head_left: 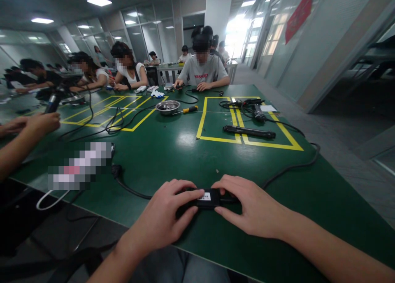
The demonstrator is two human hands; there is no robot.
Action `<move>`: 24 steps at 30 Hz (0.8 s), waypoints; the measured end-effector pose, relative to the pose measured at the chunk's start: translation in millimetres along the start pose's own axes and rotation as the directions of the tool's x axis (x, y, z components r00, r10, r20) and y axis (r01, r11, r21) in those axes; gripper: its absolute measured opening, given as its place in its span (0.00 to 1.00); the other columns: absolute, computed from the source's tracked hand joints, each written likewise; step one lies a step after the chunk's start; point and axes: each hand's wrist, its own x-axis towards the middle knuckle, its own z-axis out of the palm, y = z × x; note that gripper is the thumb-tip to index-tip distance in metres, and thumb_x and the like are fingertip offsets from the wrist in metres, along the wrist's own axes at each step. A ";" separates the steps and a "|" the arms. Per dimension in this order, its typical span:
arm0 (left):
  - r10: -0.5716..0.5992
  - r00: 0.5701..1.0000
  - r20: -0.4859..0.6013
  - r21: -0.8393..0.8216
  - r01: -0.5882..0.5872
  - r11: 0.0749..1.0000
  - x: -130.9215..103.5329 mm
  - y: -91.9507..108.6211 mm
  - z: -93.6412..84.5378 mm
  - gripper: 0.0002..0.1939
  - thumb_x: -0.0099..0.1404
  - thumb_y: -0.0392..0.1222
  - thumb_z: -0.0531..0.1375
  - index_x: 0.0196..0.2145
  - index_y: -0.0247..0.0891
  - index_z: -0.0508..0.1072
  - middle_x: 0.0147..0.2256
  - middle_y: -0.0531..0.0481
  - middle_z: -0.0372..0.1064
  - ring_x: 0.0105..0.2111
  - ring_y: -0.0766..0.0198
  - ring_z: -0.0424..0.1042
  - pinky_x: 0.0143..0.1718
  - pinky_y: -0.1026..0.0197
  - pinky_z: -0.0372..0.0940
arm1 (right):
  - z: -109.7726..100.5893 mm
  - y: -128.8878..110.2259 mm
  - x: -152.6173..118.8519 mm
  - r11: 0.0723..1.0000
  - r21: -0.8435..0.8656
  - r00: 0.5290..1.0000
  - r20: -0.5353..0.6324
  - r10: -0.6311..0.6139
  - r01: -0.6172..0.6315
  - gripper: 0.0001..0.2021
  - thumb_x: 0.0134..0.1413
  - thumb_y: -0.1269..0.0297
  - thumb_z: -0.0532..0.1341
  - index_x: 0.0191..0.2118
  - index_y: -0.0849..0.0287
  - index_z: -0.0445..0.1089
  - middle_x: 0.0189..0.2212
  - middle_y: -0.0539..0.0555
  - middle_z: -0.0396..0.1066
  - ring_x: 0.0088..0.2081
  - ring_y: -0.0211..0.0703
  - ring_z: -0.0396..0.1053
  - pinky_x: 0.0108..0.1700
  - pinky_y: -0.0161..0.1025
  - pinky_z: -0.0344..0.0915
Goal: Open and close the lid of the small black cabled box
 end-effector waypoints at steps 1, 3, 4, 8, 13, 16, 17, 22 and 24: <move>-0.001 1.000 0.001 0.003 0.001 1.000 0.1 0.3 -0.1 0.19 0.79 0.36 0.63 0.64 0.48 0.81 0.58 0.41 0.81 0.52 0.48 0.80 0.55 0.45 0.77 | 0.0 0.0 0.1 1.000 -0.004 1.000 0.000 0.002 -0.002 0.13 0.64 0.69 0.70 0.52 0.56 0.75 0.41 0.55 0.79 0.40 0.51 0.77 0.45 0.47 0.71; -0.004 1.000 0.003 0.006 0.004 1.000 0.4 1.1 -0.3 0.19 0.79 0.36 0.63 0.63 0.48 0.81 0.57 0.41 0.81 0.52 0.48 0.81 0.55 0.45 0.77 | 0.3 0.2 0.1 1.000 -0.015 1.000 0.002 0.007 -0.007 0.13 0.63 0.69 0.70 0.53 0.56 0.75 0.42 0.55 0.79 0.41 0.51 0.78 0.45 0.47 0.71; -0.004 1.000 0.004 0.007 0.004 1.000 0.5 1.3 -0.5 0.19 0.79 0.36 0.63 0.63 0.48 0.81 0.57 0.41 0.81 0.51 0.48 0.81 0.55 0.45 0.77 | 0.4 0.2 -0.1 1.000 -0.019 1.000 0.003 0.010 -0.010 0.13 0.63 0.69 0.70 0.53 0.56 0.75 0.42 0.55 0.79 0.41 0.51 0.78 0.46 0.47 0.71; -0.003 1.000 -0.007 0.003 0.003 1.000 -0.2 1.6 -0.5 0.19 0.79 0.36 0.63 0.63 0.48 0.81 0.57 0.42 0.81 0.52 0.48 0.81 0.54 0.45 0.77 | 0.9 -0.3 -0.8 1.000 -0.027 1.000 0.005 0.011 -0.010 0.13 0.63 0.68 0.70 0.52 0.57 0.76 0.42 0.55 0.79 0.42 0.53 0.78 0.46 0.49 0.71; -0.002 1.000 -0.005 0.003 0.002 1.000 -1.0 2.2 -0.4 0.19 0.79 0.35 0.63 0.63 0.47 0.81 0.57 0.42 0.81 0.52 0.48 0.81 0.54 0.45 0.77 | 1.5 0.0 -0.5 0.999 -0.030 1.000 0.013 0.014 -0.014 0.13 0.64 0.68 0.70 0.53 0.57 0.76 0.41 0.55 0.79 0.41 0.53 0.78 0.47 0.49 0.71; -0.006 1.000 -0.004 0.011 0.006 1.000 -0.5 2.7 -0.3 0.20 0.79 0.35 0.63 0.64 0.48 0.80 0.57 0.42 0.81 0.52 0.48 0.81 0.54 0.46 0.77 | 2.7 1.0 -0.3 0.999 -0.042 1.000 0.009 0.015 -0.015 0.14 0.64 0.67 0.70 0.54 0.56 0.76 0.42 0.55 0.79 0.42 0.54 0.78 0.48 0.50 0.71; -0.008 1.000 -0.005 0.012 0.008 1.000 -0.4 2.8 -0.3 0.21 0.79 0.35 0.63 0.65 0.49 0.80 0.57 0.42 0.81 0.52 0.48 0.81 0.54 0.46 0.77 | 3.0 1.3 -0.3 0.999 -0.042 1.000 0.008 0.015 -0.015 0.14 0.64 0.67 0.70 0.54 0.56 0.76 0.42 0.55 0.79 0.42 0.53 0.78 0.48 0.50 0.71; -0.011 1.000 -0.015 0.015 0.012 1.000 -0.6 3.1 0.2 0.20 0.79 0.36 0.63 0.64 0.49 0.81 0.57 0.42 0.81 0.53 0.48 0.81 0.54 0.45 0.77 | 3.2 2.2 -0.5 0.999 -0.032 1.000 0.001 0.008 -0.008 0.13 0.64 0.67 0.70 0.54 0.55 0.76 0.42 0.55 0.80 0.42 0.52 0.78 0.47 0.49 0.71; -0.009 1.000 -0.015 0.019 0.009 1.000 -1.0 2.9 0.4 0.20 0.79 0.36 0.63 0.64 0.49 0.80 0.57 0.42 0.81 0.53 0.48 0.81 0.54 0.45 0.77 | 3.0 1.9 -0.5 0.999 -0.033 1.000 0.004 0.012 -0.012 0.13 0.64 0.67 0.69 0.54 0.56 0.76 0.42 0.55 0.79 0.41 0.52 0.77 0.46 0.49 0.71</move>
